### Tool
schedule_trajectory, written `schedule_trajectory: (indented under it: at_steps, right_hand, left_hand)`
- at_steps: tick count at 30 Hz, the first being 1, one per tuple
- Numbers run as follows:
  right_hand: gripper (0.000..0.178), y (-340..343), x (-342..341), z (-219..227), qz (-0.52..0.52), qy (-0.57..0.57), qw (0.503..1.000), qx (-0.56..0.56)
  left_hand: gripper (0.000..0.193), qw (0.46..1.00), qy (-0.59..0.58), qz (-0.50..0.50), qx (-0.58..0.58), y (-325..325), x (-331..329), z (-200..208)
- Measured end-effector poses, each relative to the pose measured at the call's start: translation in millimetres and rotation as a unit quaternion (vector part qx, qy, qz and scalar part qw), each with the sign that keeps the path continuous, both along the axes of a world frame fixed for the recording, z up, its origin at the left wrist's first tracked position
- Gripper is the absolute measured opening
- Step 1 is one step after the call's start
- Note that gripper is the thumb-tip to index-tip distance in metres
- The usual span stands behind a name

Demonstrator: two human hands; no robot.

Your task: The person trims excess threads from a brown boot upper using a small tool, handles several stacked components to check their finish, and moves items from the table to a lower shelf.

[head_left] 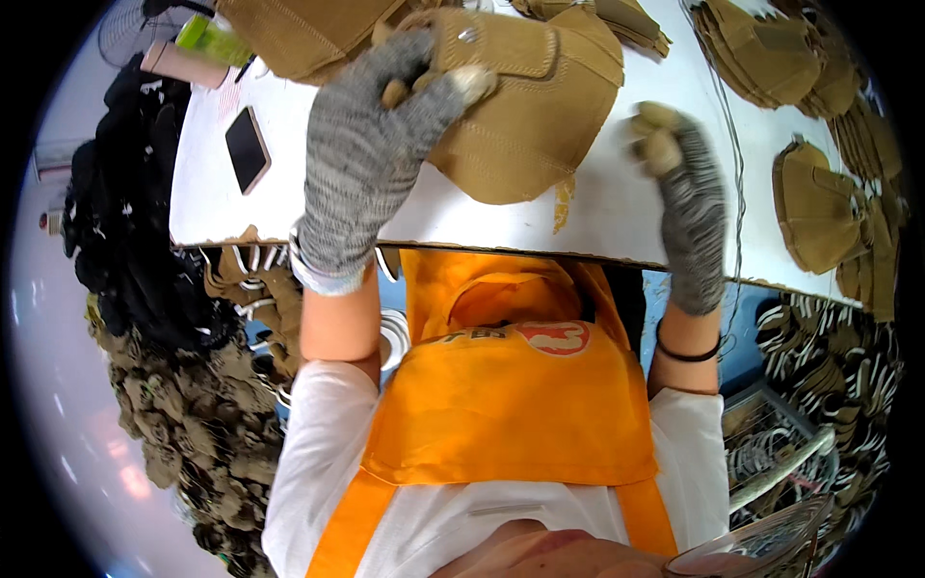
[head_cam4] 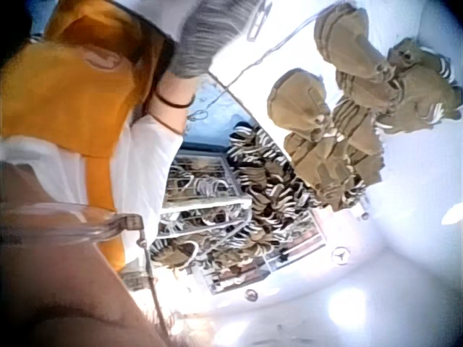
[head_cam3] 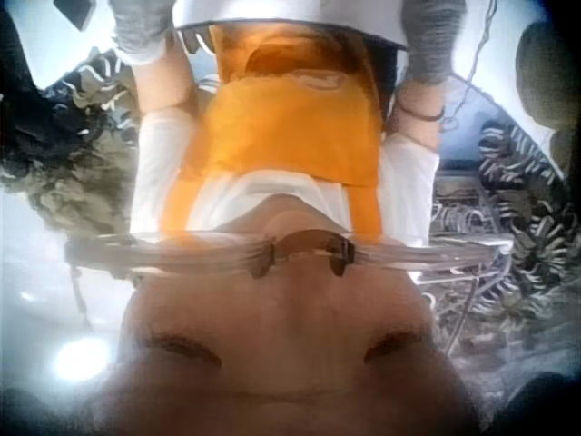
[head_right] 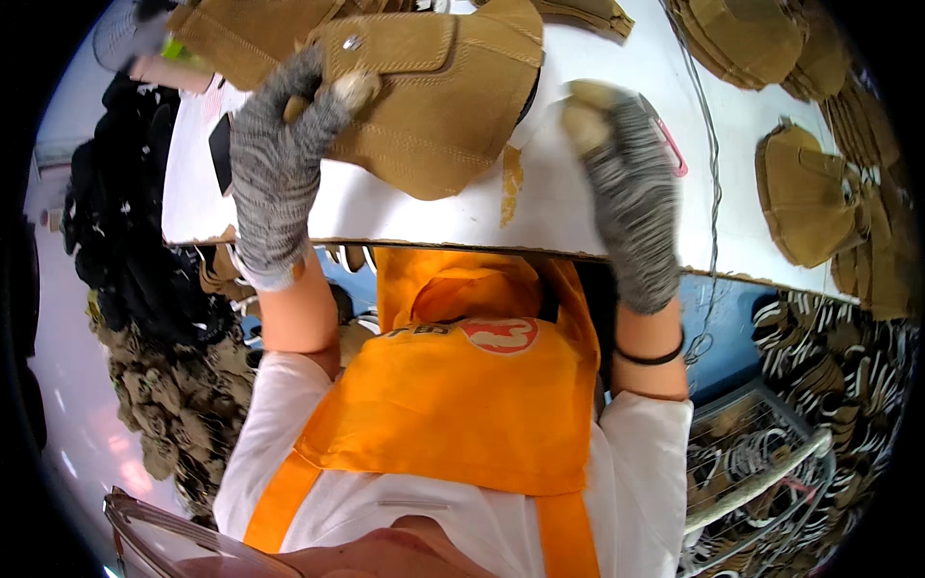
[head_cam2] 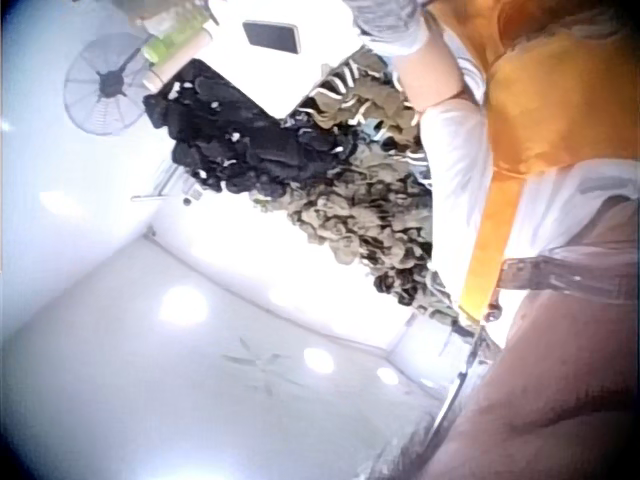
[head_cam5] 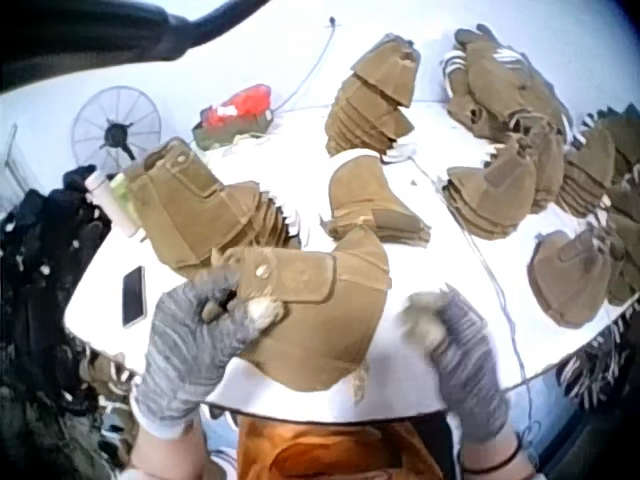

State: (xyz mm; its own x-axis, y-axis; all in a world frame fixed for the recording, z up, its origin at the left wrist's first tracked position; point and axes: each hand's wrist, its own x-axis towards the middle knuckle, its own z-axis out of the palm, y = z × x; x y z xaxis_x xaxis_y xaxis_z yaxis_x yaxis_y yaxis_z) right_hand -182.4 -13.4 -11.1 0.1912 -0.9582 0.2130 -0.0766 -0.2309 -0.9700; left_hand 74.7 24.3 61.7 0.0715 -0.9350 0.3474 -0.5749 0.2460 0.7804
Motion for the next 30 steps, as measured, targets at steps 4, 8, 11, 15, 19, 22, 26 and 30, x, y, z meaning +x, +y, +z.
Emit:
schedule_trajectory:
  at_steps: [4, 8, 11, 15, 19, 22, 26, 30]
  right_hand:
    - [0.046, 15, 35, -31, 0.11, -0.061, 0.989, 0.081]
    - [0.054, 27, 71, -7, 0.131, -0.215, 0.962, 0.108]
    - [0.053, 17, 85, -9, 0.163, -0.474, 0.805, 0.319]
    - [0.052, 15, 82, -12, 0.15, -0.426, 0.844, 0.289]
    - [0.054, 21, 71, -13, 0.115, -0.203, 0.952, 0.2]
    - [0.058, 22, 67, -20, 0.12, -0.184, 0.958, 0.183]
    - [0.06, 22, 65, -2, 0.124, -0.291, 0.91, 0.269]
    - [0.06, 12, 66, -42, 0.142, -0.308, 0.909, 0.241]
  left_hand:
    - [0.035, 0.996, -0.05, -0.038, 0.058, -9, -24, 42]
    - [0.034, 0.989, -0.081, -0.044, 0.118, -19, -26, 51]
    - [0.039, 0.989, -0.096, -0.035, 0.112, -29, -13, 21]
    - [0.045, 0.989, -0.138, -0.024, 0.044, -34, -14, 2]
    - [0.049, 0.994, -0.05, -0.065, 0.075, -44, -7, -15]
    - [0.048, 0.99, -0.022, -0.083, 0.115, -51, 2, -20]
    - [0.046, 0.99, 0.005, -0.078, 0.114, -45, -5, -19]
    - [0.043, 0.996, -0.027, -0.058, 0.056, -31, -17, -8]
